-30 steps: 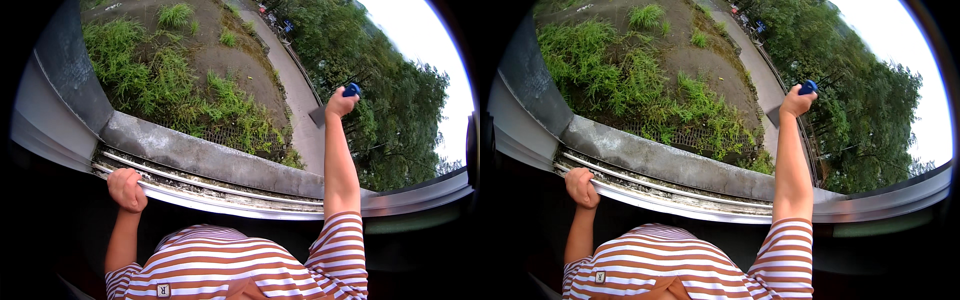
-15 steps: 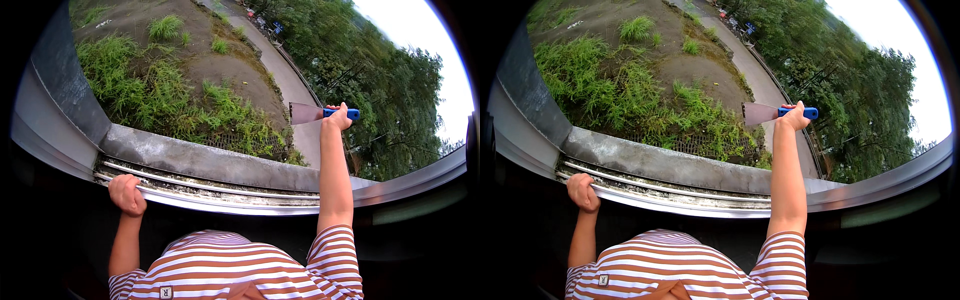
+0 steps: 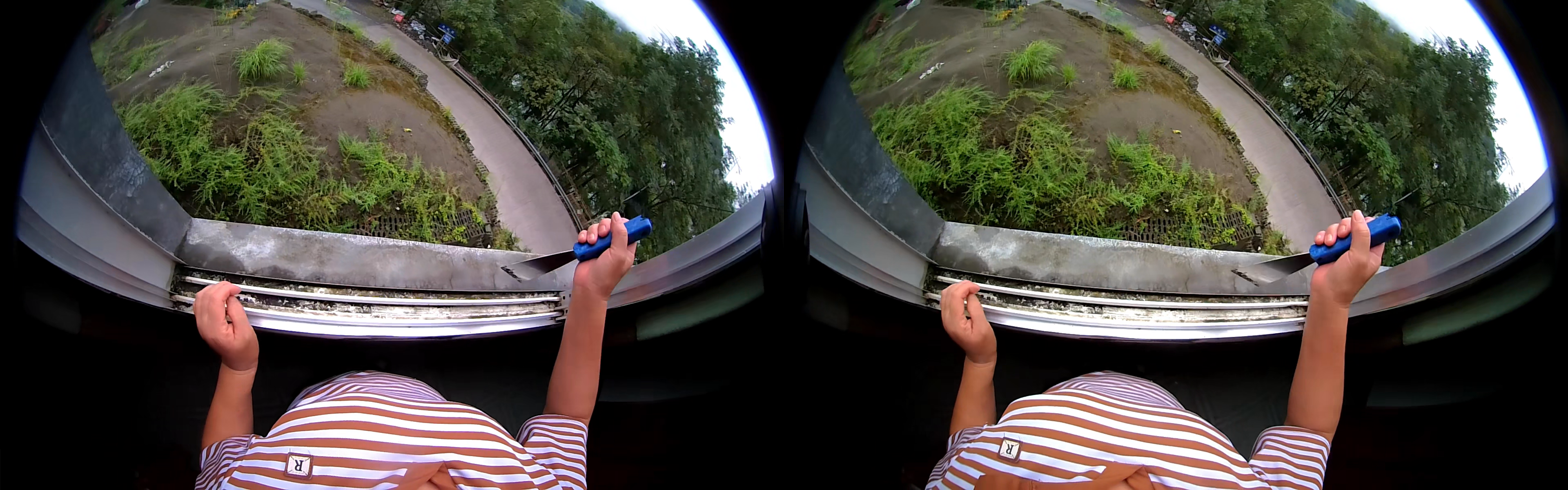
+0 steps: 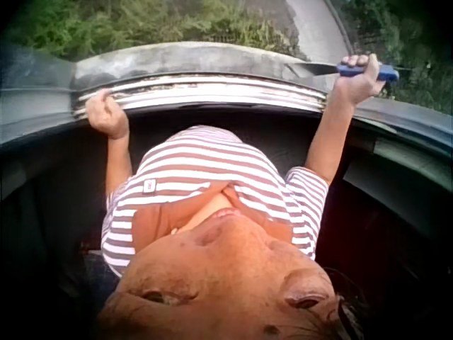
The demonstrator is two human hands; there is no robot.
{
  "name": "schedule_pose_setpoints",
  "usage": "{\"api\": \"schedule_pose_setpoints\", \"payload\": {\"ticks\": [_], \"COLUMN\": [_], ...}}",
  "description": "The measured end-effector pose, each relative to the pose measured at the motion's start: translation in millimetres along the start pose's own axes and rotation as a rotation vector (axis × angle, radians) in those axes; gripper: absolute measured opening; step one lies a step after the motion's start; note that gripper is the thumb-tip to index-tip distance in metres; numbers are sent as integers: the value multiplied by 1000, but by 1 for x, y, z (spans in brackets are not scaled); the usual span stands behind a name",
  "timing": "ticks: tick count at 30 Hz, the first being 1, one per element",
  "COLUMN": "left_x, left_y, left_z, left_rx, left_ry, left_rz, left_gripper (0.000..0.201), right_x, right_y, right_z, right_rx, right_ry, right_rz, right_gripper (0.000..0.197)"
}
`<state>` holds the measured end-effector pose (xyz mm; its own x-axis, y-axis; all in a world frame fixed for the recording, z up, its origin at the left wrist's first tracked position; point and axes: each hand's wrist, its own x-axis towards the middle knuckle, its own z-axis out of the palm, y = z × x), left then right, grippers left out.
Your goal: The person cleans a window track by scraping debris with a blue-handled scraper and wiping the track with a gray cloth. The person repeatedly scrapes and wipes along the length of the track, removing accumulated dirt and debris.
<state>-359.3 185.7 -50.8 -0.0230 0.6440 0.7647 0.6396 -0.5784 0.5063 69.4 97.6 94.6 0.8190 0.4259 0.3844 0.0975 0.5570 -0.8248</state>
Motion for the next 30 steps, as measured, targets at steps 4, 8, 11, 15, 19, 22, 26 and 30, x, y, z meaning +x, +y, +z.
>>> {"api": "schedule_pose_setpoints", "payload": {"ticks": [4,8,11,15,19,22,26,30], "left_x": [9,5,2,3,4,5,3,1], "left_y": [30,27,24,26,25,26,25,22], "left_z": [8,24,25,28,29,30,31,30], "left_rx": [-70,93,127,167,181,195,201,191], "left_ry": [-2,-106,-192,-238,-282,-301,-312,-317], "left_rz": [33,89,22,-12,-39,-62,-101,-135], "left_gripper": [14,19,19,18,17,17,16,15], "right_x": [-23,-46,-65,-81,-83,-76,-64,-53], "right_y": [-19,-24,-28,-24,-27,-29,-18,-10], "right_z": [-19,-36,-60,-89,-97,-91,-88,-83], "right_rx": [-52,-96,-112,-119,-30,-22,-105,-167], "right_ry": [-105,-195,-176,-121,-97,-126,-126,-119], "right_rz": [-74,-204,-326,-444,-470,-463,-419,-372], "right_gripper": [16,12,17,20,16,16,22,24]}}
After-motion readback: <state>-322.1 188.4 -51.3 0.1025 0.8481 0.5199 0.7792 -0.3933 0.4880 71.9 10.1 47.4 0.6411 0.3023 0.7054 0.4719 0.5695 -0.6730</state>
